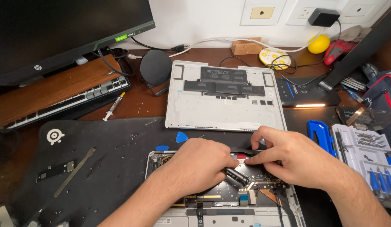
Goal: Securing screws and adjusting components on a laptop motherboard using a precision screwdriver.
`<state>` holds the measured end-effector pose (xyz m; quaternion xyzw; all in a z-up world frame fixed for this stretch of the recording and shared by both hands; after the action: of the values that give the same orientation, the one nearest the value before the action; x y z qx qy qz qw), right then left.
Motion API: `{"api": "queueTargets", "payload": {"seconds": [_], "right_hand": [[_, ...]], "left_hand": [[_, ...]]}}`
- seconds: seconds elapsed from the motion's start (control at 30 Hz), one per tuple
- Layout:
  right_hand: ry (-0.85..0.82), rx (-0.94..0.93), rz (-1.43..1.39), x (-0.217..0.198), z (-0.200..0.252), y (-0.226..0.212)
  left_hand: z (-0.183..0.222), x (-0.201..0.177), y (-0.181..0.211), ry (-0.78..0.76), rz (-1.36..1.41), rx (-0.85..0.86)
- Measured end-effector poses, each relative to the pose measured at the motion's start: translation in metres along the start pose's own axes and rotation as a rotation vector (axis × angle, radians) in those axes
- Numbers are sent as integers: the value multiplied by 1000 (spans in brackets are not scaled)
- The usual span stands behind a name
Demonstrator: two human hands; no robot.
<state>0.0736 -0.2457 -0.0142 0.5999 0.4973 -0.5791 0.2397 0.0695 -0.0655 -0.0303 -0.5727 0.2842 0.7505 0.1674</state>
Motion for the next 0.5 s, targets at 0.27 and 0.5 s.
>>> {"api": "queueTargets", "payload": {"seconds": [0.27, 0.5], "right_hand": [[-31, 46, -18, 1, 2, 4], [89, 267, -102, -21, 9, 17]], "left_hand": [[-2, 3, 1, 88, -31, 7], [-4, -2, 0, 100, 20, -71]]}}
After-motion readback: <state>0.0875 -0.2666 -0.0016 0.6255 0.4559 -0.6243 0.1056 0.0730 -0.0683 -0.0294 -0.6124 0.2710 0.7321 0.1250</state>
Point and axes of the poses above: each hand's wrist, its own z-axis away from the middle knuckle, its own x-axis out of the palm, y = z × x, the point moved 5 cm from there along -z, towards the middle knuckle, and after that the axes turned 14 degrees about -x, right-handed, at the moved point
